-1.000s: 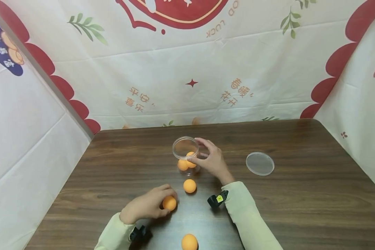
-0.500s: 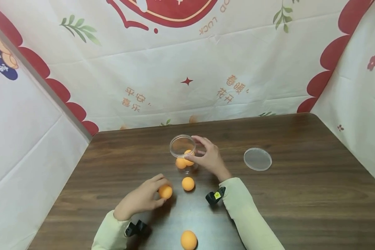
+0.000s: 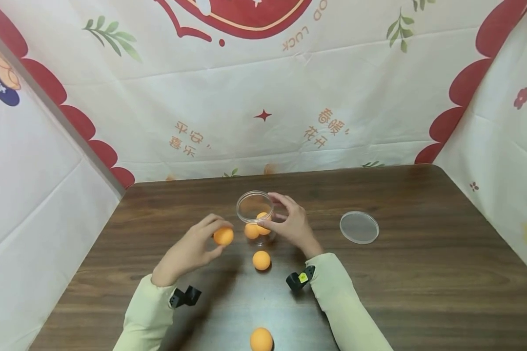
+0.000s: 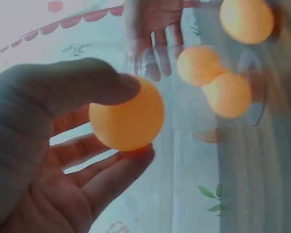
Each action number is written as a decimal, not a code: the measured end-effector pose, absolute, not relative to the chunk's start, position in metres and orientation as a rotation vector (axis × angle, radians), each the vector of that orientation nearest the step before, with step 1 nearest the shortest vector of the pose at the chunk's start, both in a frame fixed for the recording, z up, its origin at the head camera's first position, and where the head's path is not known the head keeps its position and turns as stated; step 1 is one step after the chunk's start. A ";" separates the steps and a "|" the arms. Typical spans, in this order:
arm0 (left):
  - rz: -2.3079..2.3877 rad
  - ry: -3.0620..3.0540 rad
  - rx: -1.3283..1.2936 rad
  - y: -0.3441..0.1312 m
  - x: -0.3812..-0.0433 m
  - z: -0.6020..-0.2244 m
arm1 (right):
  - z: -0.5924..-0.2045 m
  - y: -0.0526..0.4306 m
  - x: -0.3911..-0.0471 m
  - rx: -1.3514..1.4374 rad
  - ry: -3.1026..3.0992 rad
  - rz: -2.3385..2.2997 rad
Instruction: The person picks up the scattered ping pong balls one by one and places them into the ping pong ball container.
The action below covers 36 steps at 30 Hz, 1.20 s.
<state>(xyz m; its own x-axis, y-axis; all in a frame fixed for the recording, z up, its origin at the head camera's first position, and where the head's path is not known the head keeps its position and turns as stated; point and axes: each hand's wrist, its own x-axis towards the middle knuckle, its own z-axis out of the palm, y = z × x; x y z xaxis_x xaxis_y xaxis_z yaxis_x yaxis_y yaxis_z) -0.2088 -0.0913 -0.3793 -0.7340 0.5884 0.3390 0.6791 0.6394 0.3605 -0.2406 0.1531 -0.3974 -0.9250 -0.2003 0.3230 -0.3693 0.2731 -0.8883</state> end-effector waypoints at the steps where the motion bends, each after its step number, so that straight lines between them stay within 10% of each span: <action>1: -0.712 -2.645 -1.027 -0.091 -0.211 -0.377 | -0.398 0.153 -0.241 0.538 -2.386 1.727; 36: -0.835 -2.528 -0.997 -0.060 -0.262 -0.360 | -0.426 0.157 -0.259 0.533 -2.377 1.733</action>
